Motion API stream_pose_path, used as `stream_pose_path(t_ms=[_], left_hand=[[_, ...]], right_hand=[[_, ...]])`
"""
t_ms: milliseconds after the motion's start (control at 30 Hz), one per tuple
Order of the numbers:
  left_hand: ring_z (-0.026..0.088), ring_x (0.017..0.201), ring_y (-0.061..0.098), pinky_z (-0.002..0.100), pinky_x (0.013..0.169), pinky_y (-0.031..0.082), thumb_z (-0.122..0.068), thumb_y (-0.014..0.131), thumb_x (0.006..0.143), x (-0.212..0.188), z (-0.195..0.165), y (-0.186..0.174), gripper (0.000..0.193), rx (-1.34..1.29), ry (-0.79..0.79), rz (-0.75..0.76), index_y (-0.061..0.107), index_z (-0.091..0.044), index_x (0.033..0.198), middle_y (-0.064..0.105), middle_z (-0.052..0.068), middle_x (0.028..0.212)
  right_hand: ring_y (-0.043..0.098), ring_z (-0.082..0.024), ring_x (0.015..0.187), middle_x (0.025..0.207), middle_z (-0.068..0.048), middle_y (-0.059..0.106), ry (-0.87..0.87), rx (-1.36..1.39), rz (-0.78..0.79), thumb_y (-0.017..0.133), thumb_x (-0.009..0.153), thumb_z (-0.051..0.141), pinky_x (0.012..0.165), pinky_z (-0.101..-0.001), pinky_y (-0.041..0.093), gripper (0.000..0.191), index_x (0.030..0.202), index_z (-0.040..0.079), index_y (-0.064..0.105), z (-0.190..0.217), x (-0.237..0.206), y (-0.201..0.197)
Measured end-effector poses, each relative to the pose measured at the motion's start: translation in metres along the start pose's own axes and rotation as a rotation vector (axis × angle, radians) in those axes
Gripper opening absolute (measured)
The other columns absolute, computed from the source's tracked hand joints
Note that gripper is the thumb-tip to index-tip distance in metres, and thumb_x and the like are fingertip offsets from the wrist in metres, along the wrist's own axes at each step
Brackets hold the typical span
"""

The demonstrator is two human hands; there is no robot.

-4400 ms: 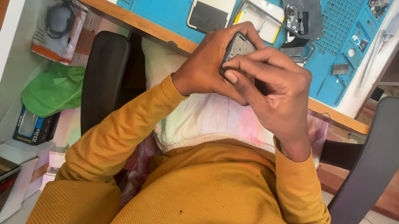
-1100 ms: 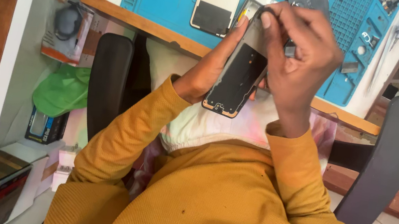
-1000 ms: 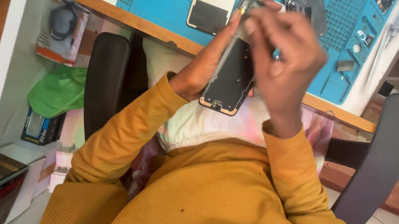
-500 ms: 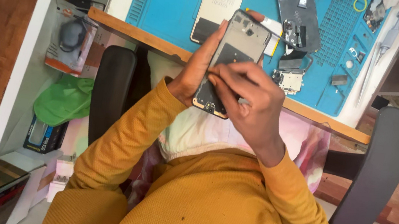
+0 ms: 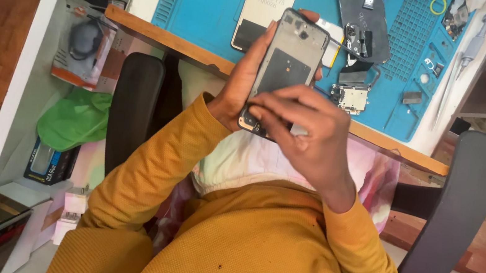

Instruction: The person uses a screwdriver to remove screws from a disassembled smartphone motherboard. They then place a black rectangular component onto the phone's internal frame and press it down with their fingers to secure it.

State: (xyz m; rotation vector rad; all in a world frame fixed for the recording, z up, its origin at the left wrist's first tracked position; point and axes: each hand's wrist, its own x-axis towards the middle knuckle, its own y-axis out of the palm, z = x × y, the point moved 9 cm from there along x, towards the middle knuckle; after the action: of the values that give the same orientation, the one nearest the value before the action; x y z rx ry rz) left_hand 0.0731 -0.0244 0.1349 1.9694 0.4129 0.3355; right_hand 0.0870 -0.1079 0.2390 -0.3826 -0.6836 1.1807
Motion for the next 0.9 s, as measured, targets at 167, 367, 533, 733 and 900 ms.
stream_pose_path(t_ms=[167, 367, 533, 733, 900], left_hand=[[0.021, 0.099, 0.069, 0.038, 0.077, 0.063, -0.053, 0.035, 0.109, -0.007, 0.014, 0.0, 0.058, -0.158, -0.175, -0.078, 0.039, -0.013, 0.151, 0.061, 0.012, 0.12], [0.022, 0.094, 0.071, 0.043, 0.074, 0.065, -0.066, 0.036, 0.106, -0.008, 0.015, 0.004, 0.072, -0.082, -0.194, -0.012, 0.049, -0.007, 0.146, 0.064, 0.017, 0.117], [0.023, 0.08, 0.072, 0.043, 0.068, 0.066, -0.07, 0.036, 0.1, -0.008, 0.028, -0.015, 0.079, -0.019, -0.274, -0.162, 0.057, -0.001, 0.132, 0.068, 0.017, 0.102], [0.023, 0.073, 0.072, 0.043, 0.067, 0.066, -0.071, 0.038, 0.101, -0.01, 0.027, -0.016, 0.08, -0.006, -0.265, -0.177, 0.058, 0.002, 0.128, 0.067, 0.016, 0.093], [0.023, 0.074, 0.072, 0.042, 0.067, 0.065, -0.069, 0.038, 0.099, -0.01, 0.025, -0.011, 0.077, 0.007, -0.278, -0.185, 0.057, -0.001, 0.13, 0.067, 0.016, 0.093]], right_hand=[[0.07, -0.01, 0.088, 0.105, -0.006, 0.072, 0.103, 0.147, -0.165, 0.079, 0.1, 0.005, 0.075, -0.0245, 0.059, 0.018, 0.118, 0.003, 0.077, -0.027, 0.015, -0.024], [0.069, -0.008, 0.083, 0.107, -0.006, 0.068, 0.177, 0.236, -0.253, 0.076, 0.103, 0.005, 0.064, -0.02, 0.056, 0.017, 0.119, 0.0, 0.076, -0.053, 0.039, -0.041], [0.074, -0.01, 0.085, 0.102, -0.007, 0.071, 0.151, 0.148, -0.307, 0.078, 0.101, 0.003, 0.066, -0.0204, 0.058, 0.016, 0.116, -0.002, 0.076, -0.059, 0.045, -0.037], [0.072, -0.01, 0.088, 0.103, -0.007, 0.071, 0.063, 0.125, -0.324, 0.078, 0.105, 0.002, 0.076, -0.0215, 0.061, 0.015, 0.12, -0.002, 0.076, -0.054, 0.045, -0.035], [0.07, -0.009, 0.082, 0.097, -0.007, 0.071, 0.045, 0.044, -0.323, 0.079, 0.104, 0.001, 0.071, -0.0218, 0.058, 0.015, 0.118, 0.0, 0.077, -0.05, 0.045, -0.033]])
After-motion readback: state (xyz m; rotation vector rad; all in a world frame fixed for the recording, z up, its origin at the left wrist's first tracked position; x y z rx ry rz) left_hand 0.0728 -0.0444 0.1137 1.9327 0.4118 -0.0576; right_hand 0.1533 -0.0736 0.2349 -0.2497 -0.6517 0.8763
